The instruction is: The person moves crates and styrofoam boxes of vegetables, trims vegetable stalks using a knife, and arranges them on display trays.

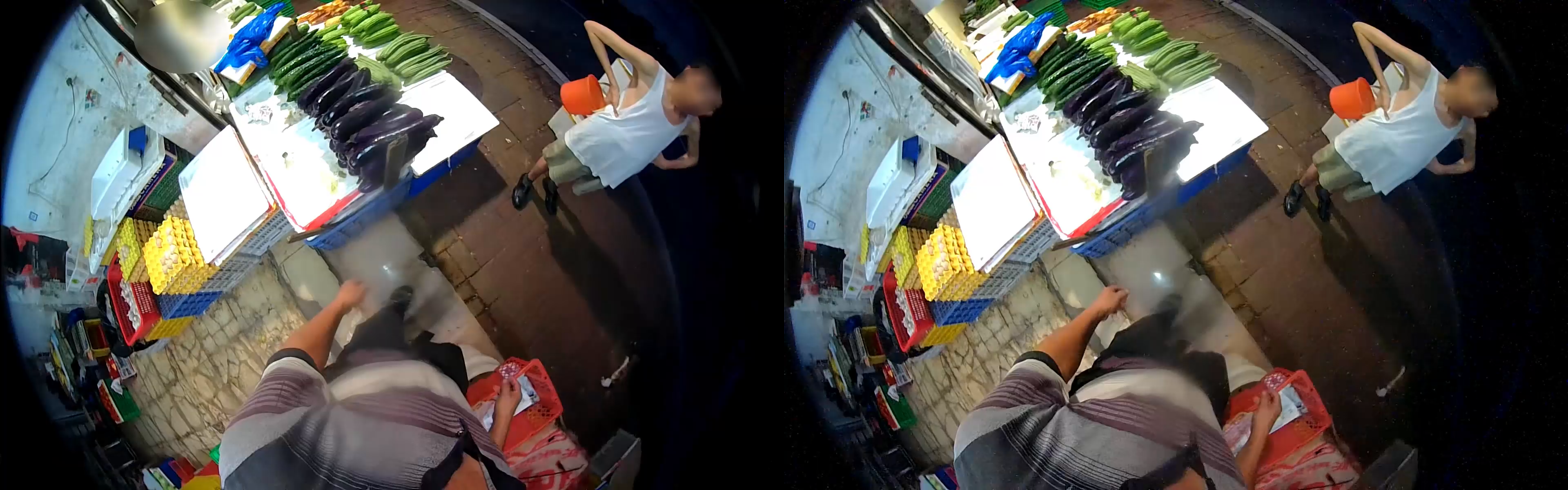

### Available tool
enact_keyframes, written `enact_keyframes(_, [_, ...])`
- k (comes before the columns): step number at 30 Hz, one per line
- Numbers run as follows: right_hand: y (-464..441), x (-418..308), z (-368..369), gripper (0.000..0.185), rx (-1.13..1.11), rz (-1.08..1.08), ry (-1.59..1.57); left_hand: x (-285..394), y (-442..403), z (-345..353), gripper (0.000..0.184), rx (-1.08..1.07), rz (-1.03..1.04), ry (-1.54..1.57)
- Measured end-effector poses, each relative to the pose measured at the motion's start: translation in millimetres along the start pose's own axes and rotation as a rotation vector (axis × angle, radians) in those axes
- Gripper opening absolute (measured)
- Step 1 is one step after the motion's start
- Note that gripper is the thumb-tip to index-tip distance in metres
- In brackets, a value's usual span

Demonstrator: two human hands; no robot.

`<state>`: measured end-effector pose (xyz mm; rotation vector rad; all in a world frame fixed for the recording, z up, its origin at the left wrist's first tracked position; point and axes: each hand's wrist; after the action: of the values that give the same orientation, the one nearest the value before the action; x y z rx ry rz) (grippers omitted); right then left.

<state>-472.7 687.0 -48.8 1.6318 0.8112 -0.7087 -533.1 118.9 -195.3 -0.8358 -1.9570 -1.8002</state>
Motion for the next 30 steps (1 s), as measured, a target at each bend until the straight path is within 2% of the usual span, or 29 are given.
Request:
enact_keyframes(3, [-65, -23, -2, 0.034, -0.241, 0.002, 0.120, 50, -4, -6, 0.035, 0.067, 0.154, 0.265])
enact_keyframes(5, [-102, -82, 22, 0.035, -0.304, -0.011, 0.273, 79, 18, -13, 0.036, 0.134, 0.188, 0.387])
enact_keyframes(6, [-134, -81, 21, 0.036, -0.400, -0.063, 0.193, 85, 34, -13, 0.036, 0.178, 0.199, 0.458])
enact_keyframes(8, [-173, -144, 45, 0.033, -0.498, 0.003, 0.294, 71, 54, -4, 0.036, 0.310, 0.232, 0.628])
enact_keyframes(11, [-228, -205, 82, 0.028, -0.630, -0.086, 0.373, 14, 90, 31, 0.045, 0.343, 0.038, 0.577])
enact_keyframes(12, [-245, -218, 96, 0.032, -0.707, -0.129, 0.220, -14, 97, 50, 0.049, 0.272, -0.090, 0.561])
enact_keyframes(14, [-198, -316, 144, 0.047, -0.936, -0.082, -0.102, -42, 118, 98, 0.059, 0.170, -0.356, 0.512])
enact_keyframes(15, [-172, -354, 167, 0.057, -1.164, -0.136, -0.210, -36, 142, 120, 0.065, 0.140, -0.497, 0.474])
enact_keyframes(17, [-105, -426, 204, 0.076, -1.634, -0.269, -0.390, 13, 190, 164, 0.065, 0.267, -0.568, 0.534])
enact_keyframes(19, [-31, -488, 216, 0.099, -2.073, -0.374, -0.502, -159, 114, 238, 0.072, 0.284, -0.078, 0.763])
enact_keyframes(22, [71, -546, 204, 0.094, -2.284, -0.147, -0.567, -137, 126, 243, 0.073, 0.200, -0.378, 1.061])
enact_keyframes(23, [97, -561, 204, 0.087, -2.255, -0.062, -0.518, -132, 129, 243, 0.073, 0.234, -0.445, 1.024])
enact_keyframes(25, [138, -581, 208, 0.074, -2.176, 0.070, -0.416, -66, 173, 221, 0.087, 0.137, -0.434, 0.935])
enact_keyframes(26, [146, -583, 219, 0.069, -2.212, 0.119, -0.403, -98, 161, 231, 0.083, 0.124, -0.463, 0.921])
enact_keyframes(27, [155, -585, 230, 0.064, -2.246, 0.169, -0.389, -119, 147, 248, 0.081, 0.138, -0.310, 0.988])
enact_keyframes(29, [156, -575, 271, 0.067, -2.369, 0.208, -0.316, -169, 137, 270, 0.077, 0.158, -0.024, 1.100])
enact_keyframes(30, [156, -567, 294, 0.068, -2.459, 0.179, -0.260, -170, 145, 271, 0.076, 0.147, 0.009, 1.145])
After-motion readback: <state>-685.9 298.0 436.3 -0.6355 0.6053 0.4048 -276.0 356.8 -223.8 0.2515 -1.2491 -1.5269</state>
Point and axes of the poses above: each hand's wrist, its own y-axis away from the middle knuckle, its own z-axis out of the palm, x = y × z, and after that the axes turned 15 degrees about -x, right-handed
